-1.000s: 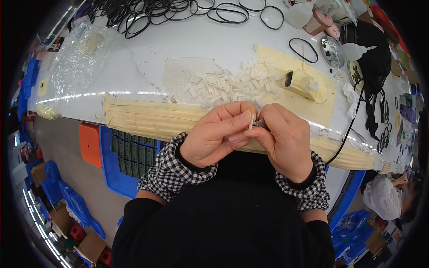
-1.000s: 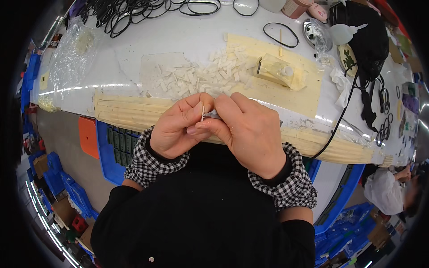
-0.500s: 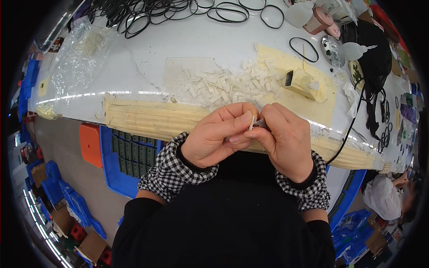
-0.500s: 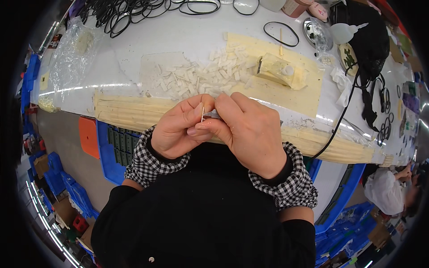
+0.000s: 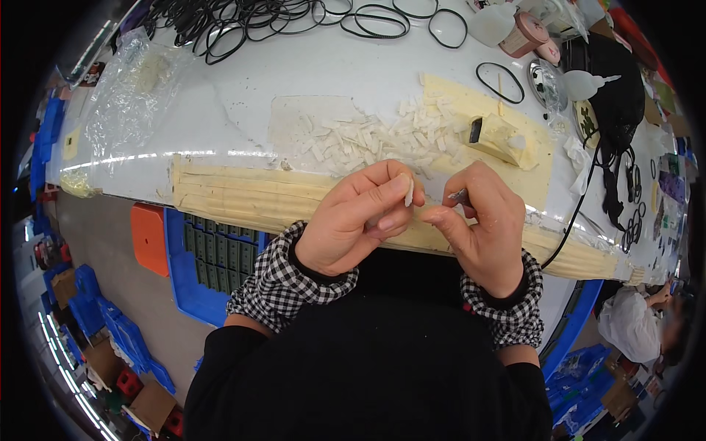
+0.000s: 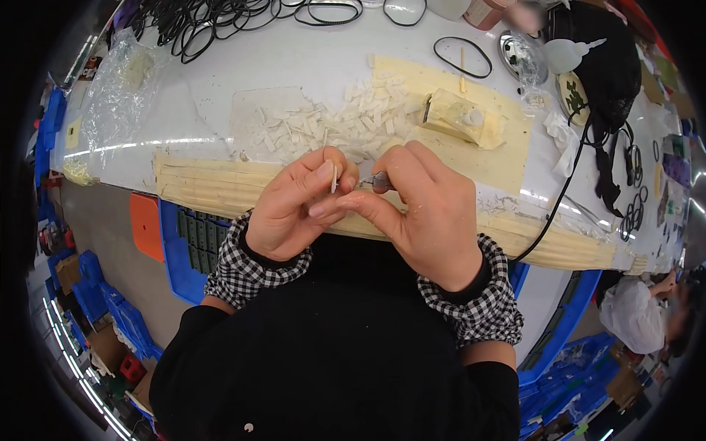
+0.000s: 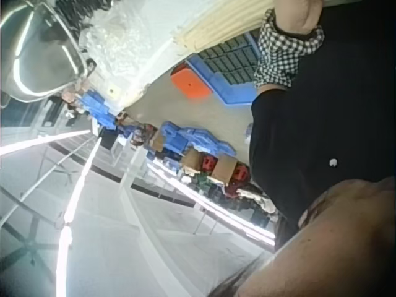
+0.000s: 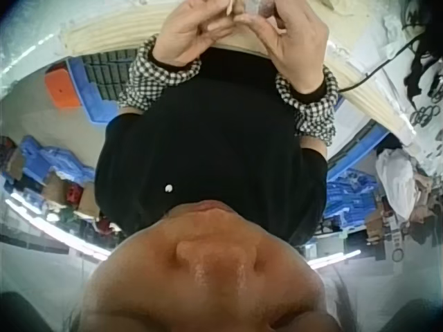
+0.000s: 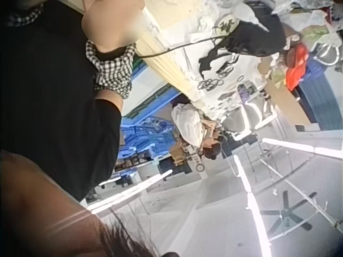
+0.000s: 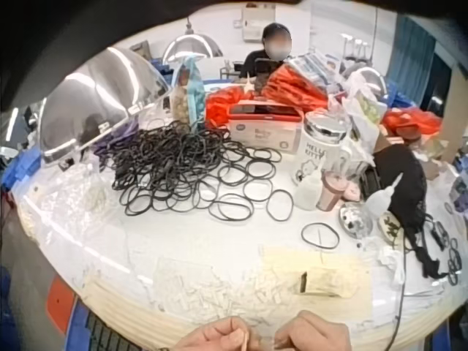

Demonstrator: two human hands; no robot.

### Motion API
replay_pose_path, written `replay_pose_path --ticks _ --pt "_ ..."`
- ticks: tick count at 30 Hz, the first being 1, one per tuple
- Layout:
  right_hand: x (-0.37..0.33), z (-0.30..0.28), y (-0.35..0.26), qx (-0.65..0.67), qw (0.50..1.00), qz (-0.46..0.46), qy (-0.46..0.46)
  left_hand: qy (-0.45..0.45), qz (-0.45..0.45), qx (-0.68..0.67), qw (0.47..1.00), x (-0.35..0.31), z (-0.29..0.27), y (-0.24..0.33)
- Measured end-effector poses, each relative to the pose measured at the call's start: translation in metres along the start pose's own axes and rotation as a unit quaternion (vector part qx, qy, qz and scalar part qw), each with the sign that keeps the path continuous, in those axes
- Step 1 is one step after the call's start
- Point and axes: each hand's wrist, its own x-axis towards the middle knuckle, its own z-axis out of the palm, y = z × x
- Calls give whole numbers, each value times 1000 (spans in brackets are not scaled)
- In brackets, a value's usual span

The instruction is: The recorder uses a small trimming tool to remove flashing or excess material from molded plastic components.

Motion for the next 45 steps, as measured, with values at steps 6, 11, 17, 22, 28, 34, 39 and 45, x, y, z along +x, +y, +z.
replay_pose_path --ticks 6,11,17,22,28,34,39,45 --pt "-5 9 21 -41 997 40 54 32 97 12 995 -4 -6 8" --pt "-3 17 17 -80 996 45 11 78 130 -5 988 -3 -2 14" --pt "-2 20 16 -105 994 41 6 106 119 58 986 -3 0 13" --pt "3 8 1 79 995 65 16 101 90 109 985 -1 8 4" --pt "3 8 -4 139 989 45 10 76 111 128 983 0 9 -3" --pt "1 11 -6 179 980 83 15 72 117 98 986 0 10 -4" --pt "-1 10 -5 203 972 122 6 34 91 83 992 1 9 -1" --pt "2 6 -9 161 986 30 4 32 62 39 997 1 -2 -1"
